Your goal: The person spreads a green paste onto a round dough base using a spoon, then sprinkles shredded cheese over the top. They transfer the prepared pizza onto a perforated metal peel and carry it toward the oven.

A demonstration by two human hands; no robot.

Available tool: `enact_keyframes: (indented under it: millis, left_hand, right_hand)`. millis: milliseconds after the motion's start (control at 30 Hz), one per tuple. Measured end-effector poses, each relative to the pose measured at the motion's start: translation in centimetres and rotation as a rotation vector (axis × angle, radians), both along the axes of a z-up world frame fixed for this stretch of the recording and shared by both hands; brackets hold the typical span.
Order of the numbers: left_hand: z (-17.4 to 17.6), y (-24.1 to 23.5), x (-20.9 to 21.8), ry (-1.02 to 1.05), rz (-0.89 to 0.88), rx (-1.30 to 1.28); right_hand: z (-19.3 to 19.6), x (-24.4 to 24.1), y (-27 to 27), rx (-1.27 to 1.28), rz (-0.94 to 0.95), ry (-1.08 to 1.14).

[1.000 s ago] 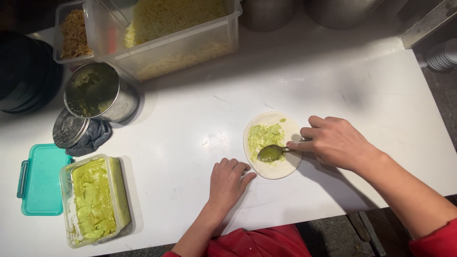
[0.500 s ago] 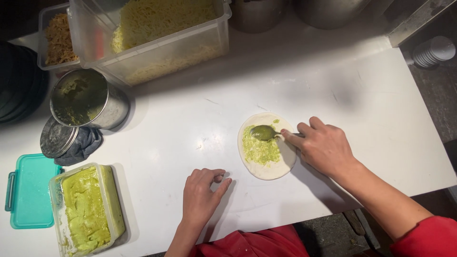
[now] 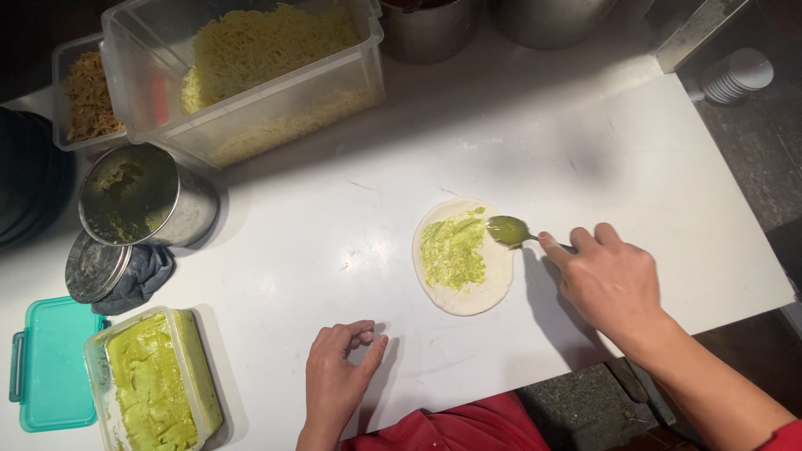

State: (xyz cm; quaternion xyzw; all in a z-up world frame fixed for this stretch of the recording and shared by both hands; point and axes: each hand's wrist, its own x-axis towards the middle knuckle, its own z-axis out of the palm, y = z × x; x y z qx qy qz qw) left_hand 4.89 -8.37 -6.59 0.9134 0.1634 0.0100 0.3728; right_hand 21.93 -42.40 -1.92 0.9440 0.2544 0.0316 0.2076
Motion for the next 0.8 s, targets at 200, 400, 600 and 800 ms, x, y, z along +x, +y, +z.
enact_keyframes:
  millis: [200,400,600,800]
  left_hand:
    - [0.3,-0.4,-0.2,0.077,0.071,-0.069]
    - [1.2,-1.1,0.1,0.037,0.062,-0.115]
    - [0.9,-0.4,-1.6,0.131,0.209,-0.208]
    - [2.1,-1.0,-1.3,0.098,0.224,-0.230]
  right_hand:
    - [-0.2,-1.7,3.1,0.265,-0.160,0.229]
    - [-1.6,-1.0,4.0,0.204,0.015,-0.038]
    - [0.5,-1.6,2.9,0.139,-0.253,0.214]
    - [-5.1,-2.6,6.3,0.343,-0.297,0.191]
